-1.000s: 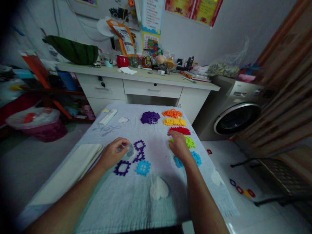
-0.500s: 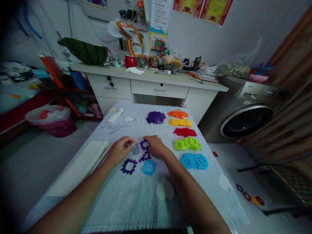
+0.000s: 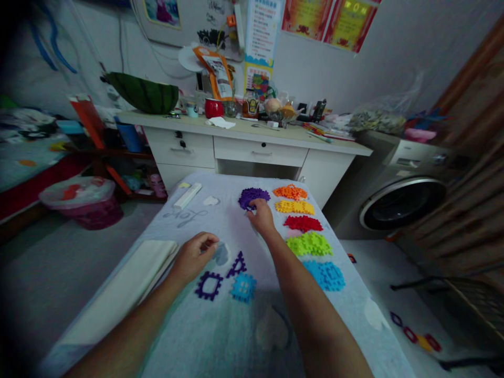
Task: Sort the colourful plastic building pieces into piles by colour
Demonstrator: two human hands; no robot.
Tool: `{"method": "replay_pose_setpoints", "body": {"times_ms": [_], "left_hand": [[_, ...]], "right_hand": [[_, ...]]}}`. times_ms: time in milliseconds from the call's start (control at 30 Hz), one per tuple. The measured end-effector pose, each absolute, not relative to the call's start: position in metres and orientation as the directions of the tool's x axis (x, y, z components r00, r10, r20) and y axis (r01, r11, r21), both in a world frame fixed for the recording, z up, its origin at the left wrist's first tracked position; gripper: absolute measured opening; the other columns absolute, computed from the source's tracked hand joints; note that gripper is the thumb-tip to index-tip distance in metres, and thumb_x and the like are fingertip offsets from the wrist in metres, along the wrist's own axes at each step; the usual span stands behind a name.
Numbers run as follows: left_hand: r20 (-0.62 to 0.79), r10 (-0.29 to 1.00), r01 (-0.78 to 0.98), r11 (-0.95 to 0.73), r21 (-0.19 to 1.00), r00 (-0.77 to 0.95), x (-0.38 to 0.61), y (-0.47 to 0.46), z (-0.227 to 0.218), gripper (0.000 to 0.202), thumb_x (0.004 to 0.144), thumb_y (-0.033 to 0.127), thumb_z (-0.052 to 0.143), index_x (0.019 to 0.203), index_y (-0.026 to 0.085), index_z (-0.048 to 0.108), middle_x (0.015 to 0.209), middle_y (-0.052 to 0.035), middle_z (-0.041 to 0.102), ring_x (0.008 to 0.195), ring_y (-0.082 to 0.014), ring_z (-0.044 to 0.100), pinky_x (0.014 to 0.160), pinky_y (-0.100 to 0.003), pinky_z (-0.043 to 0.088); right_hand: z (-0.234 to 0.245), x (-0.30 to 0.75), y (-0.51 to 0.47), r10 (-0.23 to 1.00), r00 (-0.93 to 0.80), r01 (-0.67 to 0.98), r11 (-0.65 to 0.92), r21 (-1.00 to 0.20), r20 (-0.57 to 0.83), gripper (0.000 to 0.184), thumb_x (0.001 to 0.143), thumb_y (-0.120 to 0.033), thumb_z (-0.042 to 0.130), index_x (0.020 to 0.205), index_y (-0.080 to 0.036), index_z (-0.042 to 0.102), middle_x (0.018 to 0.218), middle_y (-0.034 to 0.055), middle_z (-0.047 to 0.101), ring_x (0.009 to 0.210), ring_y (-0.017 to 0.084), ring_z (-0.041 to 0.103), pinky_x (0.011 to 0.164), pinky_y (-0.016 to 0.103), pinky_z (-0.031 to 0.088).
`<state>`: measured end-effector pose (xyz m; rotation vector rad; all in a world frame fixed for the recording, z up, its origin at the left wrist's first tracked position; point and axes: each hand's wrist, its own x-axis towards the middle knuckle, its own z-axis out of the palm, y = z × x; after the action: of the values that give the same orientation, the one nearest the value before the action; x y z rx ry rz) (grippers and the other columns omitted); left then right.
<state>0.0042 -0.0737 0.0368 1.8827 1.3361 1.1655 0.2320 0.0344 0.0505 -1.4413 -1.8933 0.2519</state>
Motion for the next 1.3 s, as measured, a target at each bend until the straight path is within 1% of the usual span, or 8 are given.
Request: {"method": "replay_pose_setpoints", "body": {"times_ms": [233,367,633,767,833,967,1133,1300], "left_hand": [[0.334,0.935,0.452,-0.35,0.82,0.118,0.003,-0.074,0.04,0.01,0.077,0.021,0.055,0.083,0.021,0.064,0.081,-0.0016,0.068,0.073,-0.0164,0.063,0.068,-0.029,0.051],[0.332,0.935,0.46,-0.352,0.815,0.126,0.002,-0.073,0.037,0.01,0.079,0.022,0.055,0.083,0.022,0.064,0.082,-0.0018,0.068,0.074,-0.0169,0.064,0.069,-0.03,0.051],[0.32,0.938,0.461,-0.345,0.818,0.133,0.0,-0.072,0.036,0.01,0.079,0.02,0.054,0.084,0.021,0.063,0.083,-0.0018,0.067,0.075,-0.0163,0.063,0.07,-0.03,0.05],[0.313,0.937,0.474,-0.35,0.808,0.158,0.001,-0.073,0.037,0.01,0.078,0.018,0.055,0.084,0.02,0.062,0.083,-0.0014,0.066,0.075,-0.0159,0.063,0.07,-0.029,0.05],[0.292,0.94,0.485,-0.341,0.805,0.175,0.001,-0.072,0.036,0.01,0.078,0.018,0.055,0.085,0.02,0.062,0.084,-0.0017,0.066,0.076,-0.016,0.063,0.072,-0.029,0.05],[0.218,0.947,0.549,-0.316,0.774,0.237,-0.001,-0.072,0.034,0.014,0.077,0.018,0.056,0.09,0.019,0.063,0.09,-0.0034,0.066,0.079,-0.0168,0.063,0.075,-0.03,0.049],[0.119,0.911,0.624,-0.36,0.694,0.394,-0.006,-0.077,0.042,0.024,0.075,0.027,0.065,0.098,0.02,0.065,0.101,-0.0057,0.062,0.1,-0.0223,0.058,0.092,-0.035,0.045],[-0.09,0.759,0.597,-0.427,0.679,0.645,-0.018,-0.084,0.054,0.066,0.058,0.043,0.081,0.118,0.03,0.059,0.132,-0.0047,0.047,0.128,-0.0295,0.039,0.109,-0.042,0.033]], "right_hand": [[0.04,0.233,0.087,0.88,0.223,0.771,0.105,-0.628,0.42,0.017,0.071,-0.018,0.058,0.086,-0.018,0.065,0.088,0.0041,0.065,0.086,0.019,0.058,0.089,0.034,0.046],[0.043,0.231,0.101,0.894,0.283,0.764,0.009,-0.645,0.348,0.024,0.07,-0.014,0.054,0.09,-0.015,0.067,0.092,0.0084,0.067,0.092,0.02,0.06,0.09,0.032,0.045],[0.053,0.232,0.082,0.883,0.267,0.72,0.084,-0.689,0.387,0.032,0.072,-0.015,0.049,0.099,-0.015,0.066,0.097,0.0087,0.067,0.085,0.019,0.061,0.087,0.034,0.048],[0.062,0.234,0.043,0.936,0.08,0.706,0.189,-0.683,0.342,0.024,0.075,-0.016,0.051,0.094,-0.016,0.066,0.092,0.0056,0.068,0.078,0.016,0.061,0.08,0.03,0.049],[0.069,0.233,0.016,0.963,-0.149,0.687,0.264,-0.677,0.224,0.021,0.076,-0.018,0.055,0.094,-0.016,0.066,0.088,0.0036,0.068,0.074,0.014,0.061,0.073,0.028,0.048],[0.079,0.23,-0.039,0.864,-0.502,0.708,0.384,-0.592,-0.04,0.025,0.076,-0.022,0.064,0.1,-0.015,0.067,0.095,0.0055,0.067,0.076,0.015,0.06,0.072,0.027,0.047],[0.079,0.225,-0.08,0.795,-0.599,0.736,0.501,-0.454,-0.093,0.045,0.073,-0.025,0.073,0.116,-0.014,0.063,0.105,0.0093,0.06,0.09,0.019,0.057,0.081,0.029,0.046],[0.07,0.222,-0.088,0.812,-0.582,0.737,0.498,-0.457,-0.053,0.043,0.072,-0.022,0.074,0.113,-0.015,0.063,0.106,0.0086,0.056,0.092,0.018,0.056,0.085,0.029,0.045]]}}
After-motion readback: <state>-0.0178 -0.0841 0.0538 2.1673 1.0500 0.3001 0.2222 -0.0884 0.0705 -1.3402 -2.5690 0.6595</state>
